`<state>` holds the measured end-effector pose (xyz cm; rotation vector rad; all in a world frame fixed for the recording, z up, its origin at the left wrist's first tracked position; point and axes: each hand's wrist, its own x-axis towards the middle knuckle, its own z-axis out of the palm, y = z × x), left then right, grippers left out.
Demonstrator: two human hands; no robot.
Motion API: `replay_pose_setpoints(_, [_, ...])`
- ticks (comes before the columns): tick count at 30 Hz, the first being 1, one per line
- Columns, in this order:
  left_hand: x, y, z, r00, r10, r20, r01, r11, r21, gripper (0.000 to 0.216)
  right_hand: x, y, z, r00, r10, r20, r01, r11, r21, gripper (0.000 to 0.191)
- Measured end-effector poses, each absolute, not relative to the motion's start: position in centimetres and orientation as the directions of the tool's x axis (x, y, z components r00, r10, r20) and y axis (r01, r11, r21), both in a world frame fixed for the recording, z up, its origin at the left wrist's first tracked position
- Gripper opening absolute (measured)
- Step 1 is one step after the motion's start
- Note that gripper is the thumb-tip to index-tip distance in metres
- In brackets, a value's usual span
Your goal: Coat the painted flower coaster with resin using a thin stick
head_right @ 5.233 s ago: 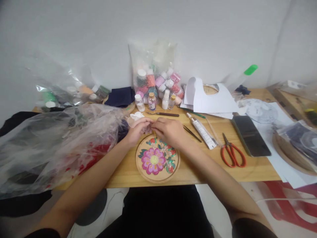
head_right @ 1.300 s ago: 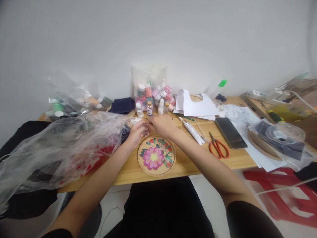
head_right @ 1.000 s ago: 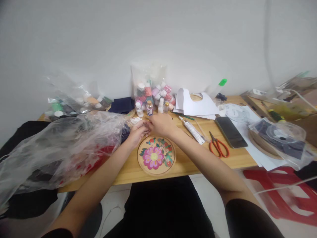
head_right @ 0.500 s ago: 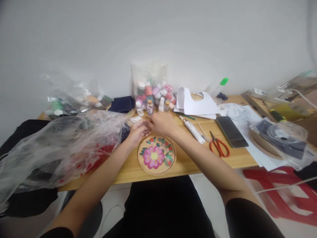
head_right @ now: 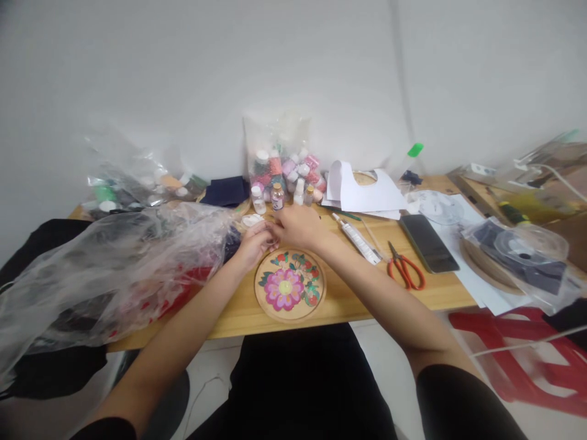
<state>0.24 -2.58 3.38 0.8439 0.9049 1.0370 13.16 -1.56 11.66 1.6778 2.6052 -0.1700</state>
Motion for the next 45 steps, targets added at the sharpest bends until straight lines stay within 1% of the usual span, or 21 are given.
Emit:
replay_pose_setpoints(3, [0.3, -2.6, 3.5, 0.247, 0.943, -0.222, -0.329, 0.297, 0.897, 0.014, 13.0, -1.4, 11.8, -0.411, 0.905, -0.112, 0.911, 0.412, -0.015, 0.039])
replay_pose_setpoints(8, [0.3, -2.7, 3.7, 0.235, 0.944, -0.231, -0.329, 0.301, 0.895, 0.015, 12.6, -1.3, 12.3, -0.419, 0.897, -0.139, 0.905, 0.425, 0.014, 0.031])
replay_pose_setpoints(15, [0.5, -2.6, 3.8, 0.207, 0.950, -0.233, -0.317, 0.290, 0.903, 0.014, 12.4, -1.3, 12.4, -0.354, 0.927, -0.128, 0.934, 0.357, 0.000, 0.038])
replay_pose_setpoints(20, [0.6, -2.6, 4.0, 0.191, 0.956, -0.224, -0.313, 0.275, 0.909, 0.010, 12.9, -1.4, 11.6, -0.313, 0.943, -0.114, 0.950, 0.310, -0.041, 0.041])
replay_pose_setpoints(24, [0.6, -2.7, 4.0, 0.191, 0.955, -0.227, -0.318, 0.279, 0.906, 0.012, 13.4, -1.6, 11.0, -0.289, 0.953, -0.096, 0.952, 0.275, -0.136, 0.039])
replay_pose_setpoints(29, [0.6, -2.8, 3.8, 0.201, 0.952, -0.230, -0.327, 0.287, 0.901, 0.011, 13.9, -1.6, 10.4, -0.305, 0.950, -0.070, 0.935, 0.285, -0.210, 0.035])
replay_pose_setpoints(33, [0.5, -2.7, 3.8, 0.208, 0.951, -0.230, -0.325, 0.288, 0.901, 0.010, 14.1, -1.4, 10.2, -0.332, 0.941, -0.061, 0.908, 0.301, -0.291, 0.041])
replay_pose_setpoints(38, [0.5, -2.7, 3.9, 0.208, 0.951, -0.229, -0.327, 0.288, 0.900, 0.009, 14.3, -1.4, 10.1, -0.348, 0.935, -0.068, 0.896, 0.311, -0.316, 0.047])
replay_pose_setpoints(45, [0.5, -2.6, 3.5, 0.206, 0.947, -0.247, -0.332, 0.305, 0.893, 0.008, 14.3, -1.8, 10.5, -0.371, 0.927, -0.053, 0.872, 0.328, -0.362, 0.034])
